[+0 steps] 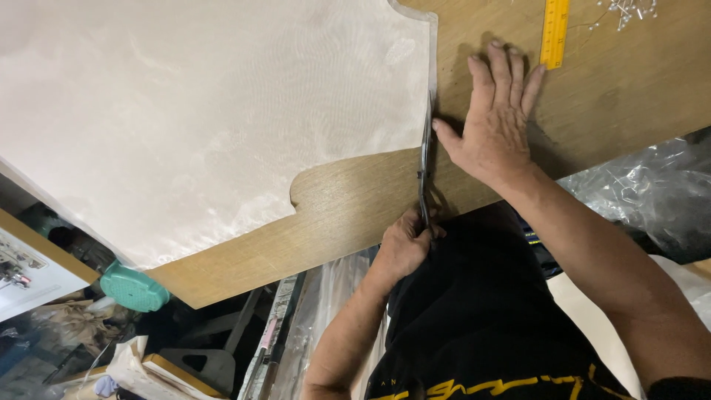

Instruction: The person uses large shears to cut a piece of white fabric laid out on a wooden table. They follow a curved pattern, trimming the edges of the material while holding it steady with their other hand.

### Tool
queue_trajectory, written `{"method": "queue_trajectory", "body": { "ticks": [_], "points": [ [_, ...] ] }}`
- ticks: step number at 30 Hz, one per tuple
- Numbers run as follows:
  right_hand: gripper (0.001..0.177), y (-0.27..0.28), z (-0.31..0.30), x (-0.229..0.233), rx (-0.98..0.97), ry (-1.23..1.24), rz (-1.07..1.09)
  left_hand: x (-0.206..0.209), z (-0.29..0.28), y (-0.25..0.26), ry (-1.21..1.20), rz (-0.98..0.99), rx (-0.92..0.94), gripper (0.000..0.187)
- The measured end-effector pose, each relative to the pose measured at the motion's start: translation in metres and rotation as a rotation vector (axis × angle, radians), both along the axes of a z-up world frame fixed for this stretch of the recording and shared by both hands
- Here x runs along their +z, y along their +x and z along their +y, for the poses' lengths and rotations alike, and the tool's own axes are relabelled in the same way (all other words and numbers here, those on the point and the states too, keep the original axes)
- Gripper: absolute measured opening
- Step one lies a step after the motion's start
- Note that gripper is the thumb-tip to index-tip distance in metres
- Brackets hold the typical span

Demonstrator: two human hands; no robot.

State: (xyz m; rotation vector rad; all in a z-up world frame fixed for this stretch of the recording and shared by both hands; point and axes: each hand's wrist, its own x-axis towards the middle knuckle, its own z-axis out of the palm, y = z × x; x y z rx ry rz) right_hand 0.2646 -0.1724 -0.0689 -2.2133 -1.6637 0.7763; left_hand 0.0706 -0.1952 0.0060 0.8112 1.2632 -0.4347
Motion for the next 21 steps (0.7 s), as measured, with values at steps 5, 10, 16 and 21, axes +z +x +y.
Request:
{"method": "queue_trajectory", "body": {
  "ticks": [5,10,16,21],
  "points": [
    [0.092,0.004,0.0,-0.002,-0.027,-0.041,0.017,0.0,0.001,-0.001,-0.005,-0.016,0.016,0.04],
    [0.084,0.01,0.003,0.01,-0.068,-0.034,0.08,-0.004,-0.002,-0.003,0.029,-0.06,0.002,0.036],
    [0.094,0.002,0.002,0.004,0.009,-0.02,0.042,-0.003,-0.004,-0.003,0.039,-0.064,0.04,0.038],
    [0.094,0.001,0.009,0.002,-0.025,-0.043,0.015,0.0,0.0,-0.003,0.001,-0.047,0.025,0.036]
  ]
}}
